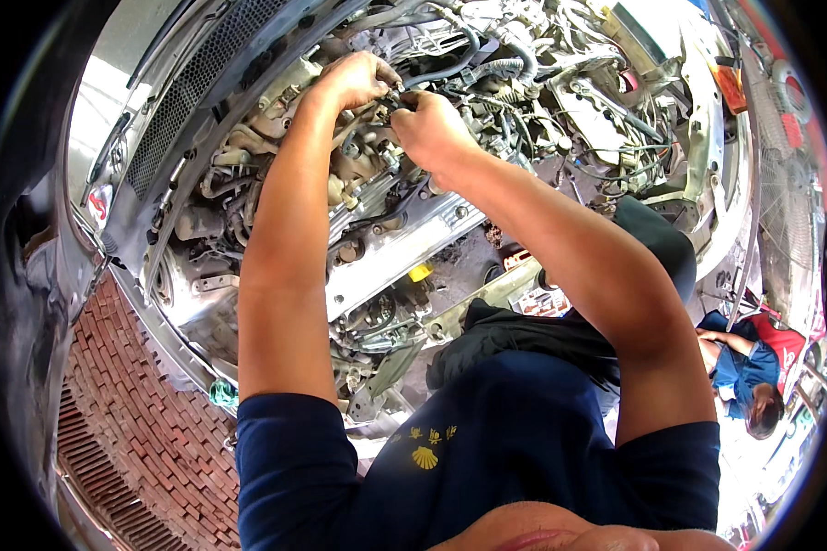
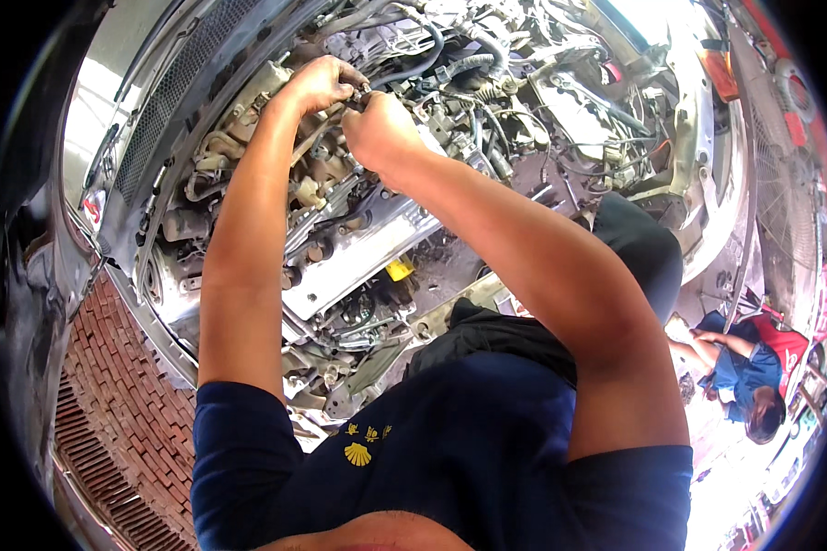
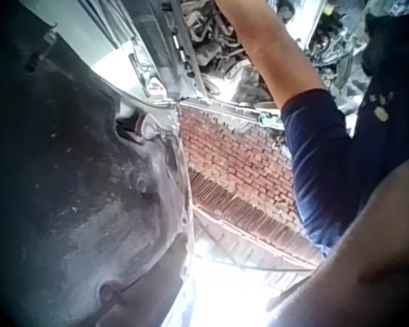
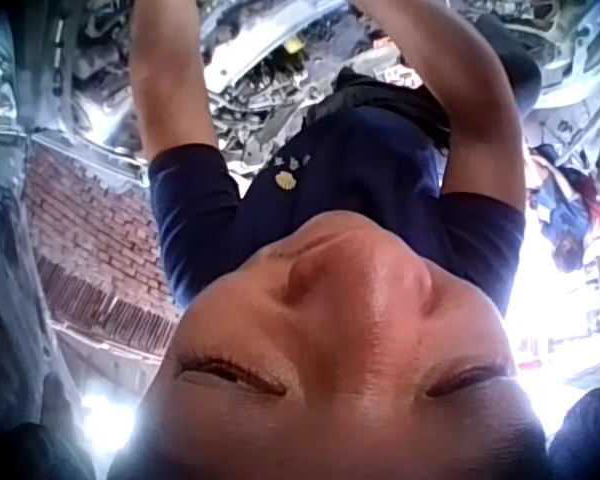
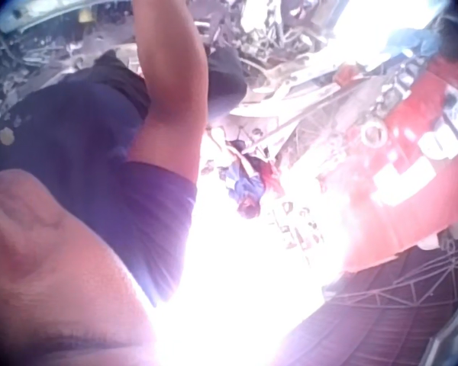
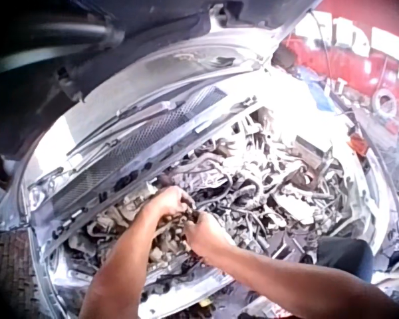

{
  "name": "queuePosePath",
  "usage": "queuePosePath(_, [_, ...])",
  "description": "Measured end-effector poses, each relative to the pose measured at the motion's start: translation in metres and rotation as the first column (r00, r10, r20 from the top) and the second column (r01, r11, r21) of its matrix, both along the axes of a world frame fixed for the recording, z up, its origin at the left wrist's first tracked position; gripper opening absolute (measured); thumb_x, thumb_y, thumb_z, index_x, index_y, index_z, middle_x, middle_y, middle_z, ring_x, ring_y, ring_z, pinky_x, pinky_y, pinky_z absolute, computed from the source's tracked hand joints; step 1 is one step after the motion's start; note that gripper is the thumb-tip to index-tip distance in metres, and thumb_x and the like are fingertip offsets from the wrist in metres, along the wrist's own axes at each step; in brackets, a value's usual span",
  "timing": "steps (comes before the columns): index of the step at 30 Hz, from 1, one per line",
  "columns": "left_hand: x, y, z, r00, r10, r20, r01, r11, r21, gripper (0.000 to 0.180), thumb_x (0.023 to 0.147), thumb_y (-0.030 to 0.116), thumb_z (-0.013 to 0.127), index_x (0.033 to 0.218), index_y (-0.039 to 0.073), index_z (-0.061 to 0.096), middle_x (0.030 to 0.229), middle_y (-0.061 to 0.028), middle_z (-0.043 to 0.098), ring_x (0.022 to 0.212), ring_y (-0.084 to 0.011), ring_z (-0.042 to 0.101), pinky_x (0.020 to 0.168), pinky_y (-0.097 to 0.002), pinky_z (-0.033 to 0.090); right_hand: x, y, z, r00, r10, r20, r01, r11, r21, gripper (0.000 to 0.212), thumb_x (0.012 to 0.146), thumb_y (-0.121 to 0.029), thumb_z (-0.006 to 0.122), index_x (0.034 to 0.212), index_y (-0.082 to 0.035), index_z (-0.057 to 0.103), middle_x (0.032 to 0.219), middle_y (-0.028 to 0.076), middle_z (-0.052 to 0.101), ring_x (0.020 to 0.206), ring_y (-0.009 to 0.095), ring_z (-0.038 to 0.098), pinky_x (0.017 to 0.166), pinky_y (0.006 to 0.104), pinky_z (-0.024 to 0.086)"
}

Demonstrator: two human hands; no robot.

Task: The person uses a wrench to tighten bolts on the car engine while working under the hood. They adjust their grip and position multiple times to reach different parts of the engine.

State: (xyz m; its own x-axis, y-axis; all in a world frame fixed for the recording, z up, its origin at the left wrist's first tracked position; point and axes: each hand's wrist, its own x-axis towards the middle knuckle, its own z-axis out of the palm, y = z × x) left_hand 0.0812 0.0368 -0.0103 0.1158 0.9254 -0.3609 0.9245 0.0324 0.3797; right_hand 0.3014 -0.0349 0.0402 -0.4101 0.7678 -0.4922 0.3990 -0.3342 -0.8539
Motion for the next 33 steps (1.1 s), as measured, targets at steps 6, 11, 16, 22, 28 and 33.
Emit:
queuePosePath(6, [0.001,-0.003,-0.002,0.997,-0.021,-0.076,0.026,0.998,0.064,0.031,0.089,0.018,0.074,0.119,0.018,0.080,0.108,-0.0127,0.080,0.100,-0.0276,0.076,0.094,-0.0384,0.057,0.028,0.023,0.002,0.906,0.300,0.300,-0.396,0.850,0.347,0.047,0.095,-0.018,0.059,0.138,-0.001,0.064,0.110,0.027,0.075,0.103,0.041,0.073,0.095,0.0485,0.056])
queuePosePath(11, [0.001,-0.001,0.003,0.992,-0.033,-0.122,0.038,0.998,0.045,0.032,0.089,0.025,0.073,0.119,0.024,0.081,0.107,-0.0088,0.080,0.099,-0.0257,0.076,0.093,-0.0389,0.058,0.050,0.022,0.010,0.777,0.284,0.562,-0.586,0.652,0.481,0.056,0.094,-0.020,0.060,0.150,-0.015,0.056,0.100,0.025,0.076,0.090,0.042,0.074,0.081,0.0522,0.059])
queuePosePath(16, [0.000,-0.005,0.002,0.995,-0.045,-0.094,0.053,0.995,0.086,0.033,0.088,0.020,0.070,0.119,0.019,0.080,0.106,-0.0123,0.080,0.098,-0.0264,0.076,0.092,-0.0386,0.057,0.051,0.020,0.012,0.633,0.285,0.720,-0.743,0.486,0.460,0.048,0.095,-0.010,0.056,0.143,-0.016,0.063,0.092,0.016,0.077,0.087,0.034,0.078,0.070,0.0468,0.061])
queuePosePath(22, [0.003,-0.006,0.003,0.998,-0.046,-0.053,0.052,0.992,0.111,0.032,0.089,0.015,0.069,0.118,0.012,0.080,0.104,-0.0149,0.080,0.095,-0.0260,0.076,0.092,-0.0369,0.057,0.049,0.019,0.003,0.623,0.273,0.733,-0.763,0.418,0.493,0.050,0.093,-0.009,0.058,0.143,-0.016,0.062,0.088,0.016,0.077,0.081,0.033,0.077,0.067,0.0462,0.060])
queuePosePath(28, [0.002,-0.005,0.004,0.997,-0.037,-0.066,0.044,0.993,0.107,0.033,0.088,0.016,0.070,0.119,0.013,0.080,0.109,-0.0156,0.080,0.100,-0.0288,0.076,0.094,-0.0387,0.057,0.046,0.018,0.013,0.626,0.277,0.729,-0.763,0.415,0.497,0.047,0.094,-0.009,0.058,0.141,-0.015,0.063,0.090,0.017,0.077,0.084,0.034,0.077,0.070,0.0468,0.060])
queuePosePath(33, [0.002,-0.002,0.004,0.996,-0.039,-0.079,0.045,0.996,0.075,0.034,0.088,0.017,0.071,0.120,0.015,0.080,0.111,-0.0159,0.079,0.104,-0.0299,0.075,0.097,-0.0391,0.056,0.044,0.020,0.012,0.604,0.283,0.745,-0.773,0.436,0.461,0.036,0.098,-0.011,0.056,0.132,-0.012,0.067,0.096,0.015,0.078,0.092,0.035,0.078,0.076,0.0480,0.060])
